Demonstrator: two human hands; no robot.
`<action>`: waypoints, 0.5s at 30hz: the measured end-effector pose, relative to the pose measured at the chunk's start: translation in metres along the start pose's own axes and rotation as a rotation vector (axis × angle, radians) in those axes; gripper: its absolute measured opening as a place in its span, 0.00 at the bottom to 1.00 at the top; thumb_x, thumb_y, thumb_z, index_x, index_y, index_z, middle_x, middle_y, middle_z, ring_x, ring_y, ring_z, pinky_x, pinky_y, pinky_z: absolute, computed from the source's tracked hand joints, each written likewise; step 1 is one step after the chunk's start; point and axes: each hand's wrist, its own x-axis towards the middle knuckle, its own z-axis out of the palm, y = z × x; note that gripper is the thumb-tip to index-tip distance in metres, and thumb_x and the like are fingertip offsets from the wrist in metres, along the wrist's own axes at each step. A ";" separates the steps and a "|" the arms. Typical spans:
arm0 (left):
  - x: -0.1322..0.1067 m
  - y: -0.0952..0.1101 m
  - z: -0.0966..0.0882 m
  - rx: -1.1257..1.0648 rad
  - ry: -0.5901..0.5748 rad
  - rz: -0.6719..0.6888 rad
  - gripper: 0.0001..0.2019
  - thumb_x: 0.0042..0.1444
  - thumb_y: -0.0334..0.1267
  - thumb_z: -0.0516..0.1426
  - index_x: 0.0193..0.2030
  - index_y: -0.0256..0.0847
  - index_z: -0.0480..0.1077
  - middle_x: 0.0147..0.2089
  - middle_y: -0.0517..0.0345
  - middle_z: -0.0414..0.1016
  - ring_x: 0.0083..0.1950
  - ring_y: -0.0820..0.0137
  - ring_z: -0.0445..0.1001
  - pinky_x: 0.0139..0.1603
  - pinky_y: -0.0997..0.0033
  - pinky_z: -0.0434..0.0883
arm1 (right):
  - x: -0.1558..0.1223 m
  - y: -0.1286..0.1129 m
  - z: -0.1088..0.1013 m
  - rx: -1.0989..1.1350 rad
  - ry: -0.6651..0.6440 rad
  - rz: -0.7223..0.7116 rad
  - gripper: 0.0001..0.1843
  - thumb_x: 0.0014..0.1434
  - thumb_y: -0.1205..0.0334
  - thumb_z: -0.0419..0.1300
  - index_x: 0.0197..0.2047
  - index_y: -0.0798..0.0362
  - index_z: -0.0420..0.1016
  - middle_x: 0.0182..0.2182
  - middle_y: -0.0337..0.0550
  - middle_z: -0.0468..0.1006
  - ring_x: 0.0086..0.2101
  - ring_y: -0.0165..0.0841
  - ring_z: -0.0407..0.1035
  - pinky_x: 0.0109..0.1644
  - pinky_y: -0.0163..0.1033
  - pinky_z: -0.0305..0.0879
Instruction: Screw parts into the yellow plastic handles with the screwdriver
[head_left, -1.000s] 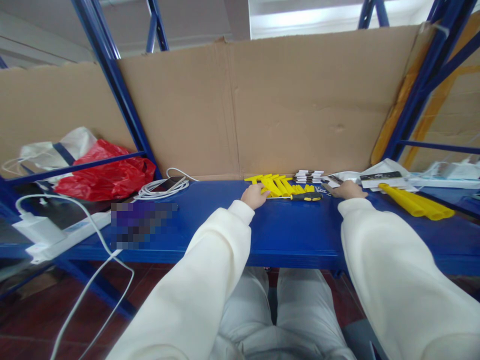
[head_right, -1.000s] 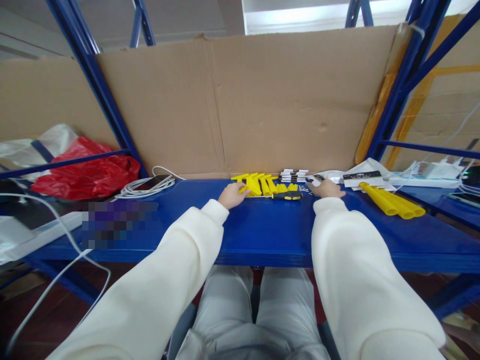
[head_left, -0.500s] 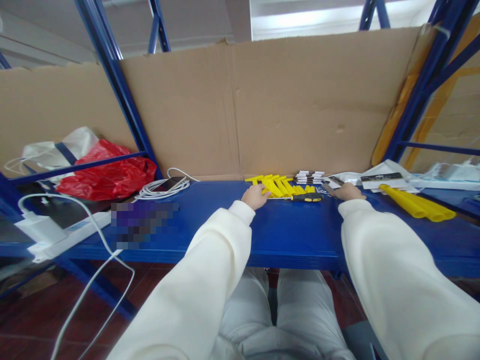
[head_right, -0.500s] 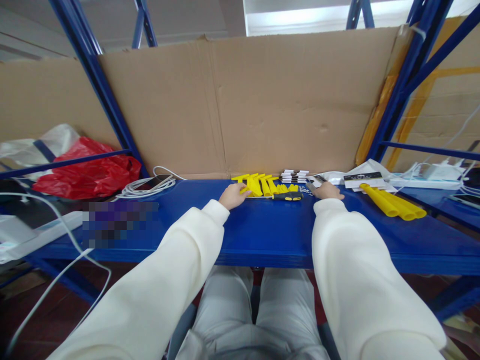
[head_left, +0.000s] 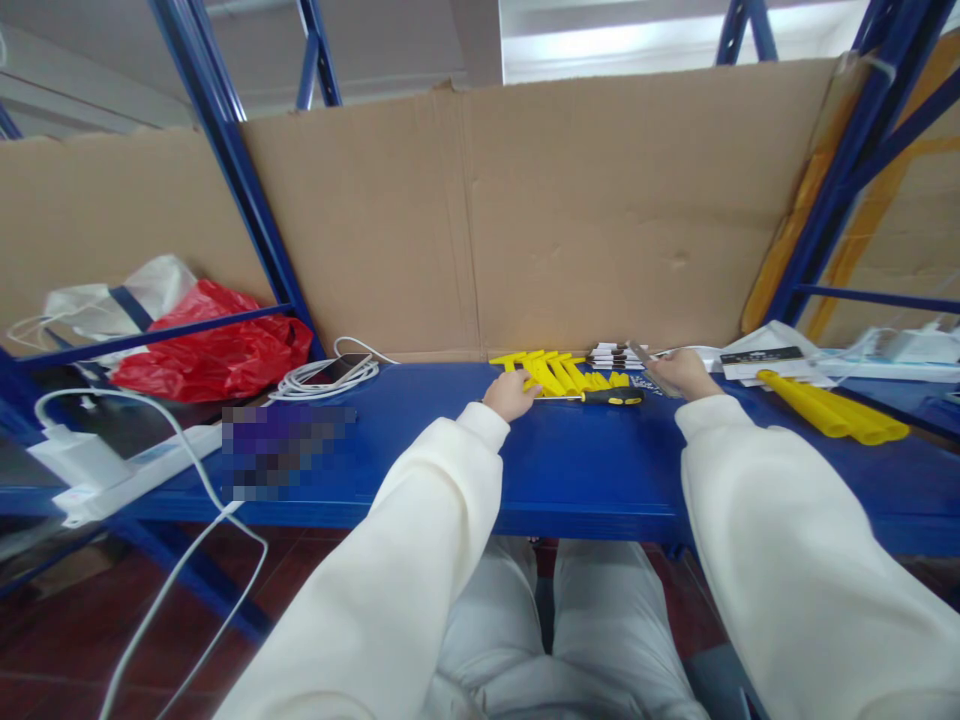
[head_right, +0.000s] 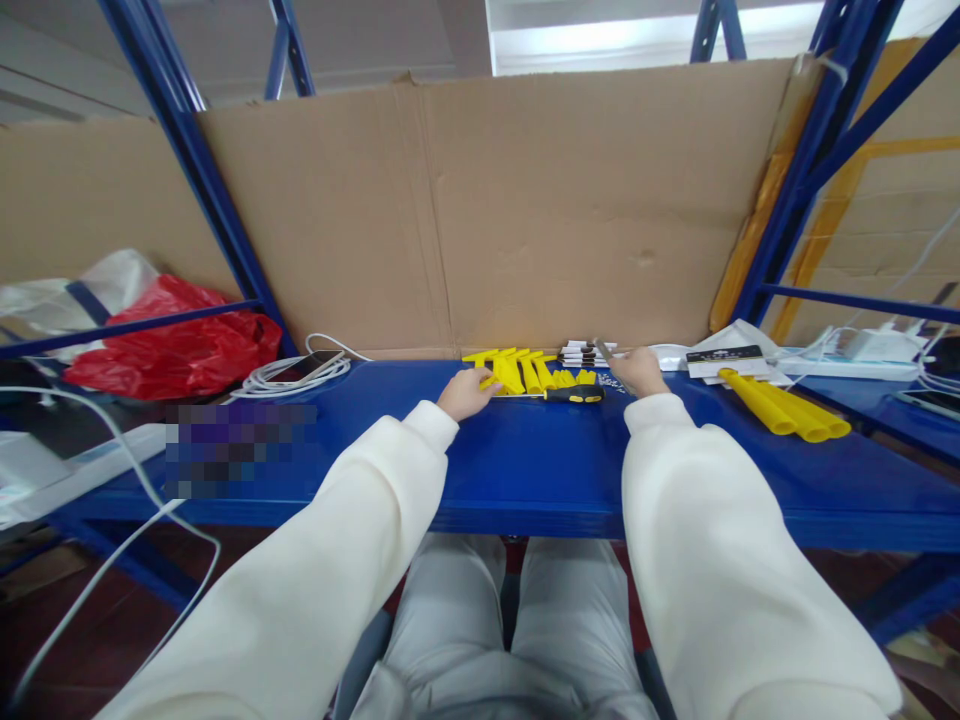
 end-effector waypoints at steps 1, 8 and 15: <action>0.000 0.000 0.000 0.000 -0.004 0.002 0.15 0.71 0.42 0.59 0.58 0.41 0.82 0.58 0.46 0.84 0.61 0.59 0.82 0.58 0.70 0.75 | -0.003 -0.007 0.001 0.079 -0.029 0.008 0.14 0.59 0.57 0.68 0.26 0.57 0.78 0.25 0.50 0.77 0.34 0.44 0.76 0.38 0.43 0.70; 0.002 -0.001 0.002 -0.003 -0.005 0.026 0.16 0.71 0.41 0.59 0.58 0.39 0.81 0.60 0.45 0.84 0.62 0.58 0.81 0.61 0.68 0.75 | -0.045 -0.067 0.018 0.565 -0.338 -0.120 0.18 0.51 0.54 0.74 0.24 0.53 0.71 0.22 0.36 0.70 0.26 0.28 0.61 0.30 0.33 0.57; 0.007 -0.003 0.010 -0.099 0.071 0.121 0.17 0.69 0.39 0.61 0.60 0.38 0.80 0.60 0.45 0.84 0.62 0.58 0.81 0.64 0.65 0.75 | -0.076 -0.087 0.032 0.874 -0.627 0.020 0.24 0.50 0.53 0.79 0.26 0.53 0.67 0.21 0.34 0.66 0.23 0.24 0.57 0.24 0.29 0.51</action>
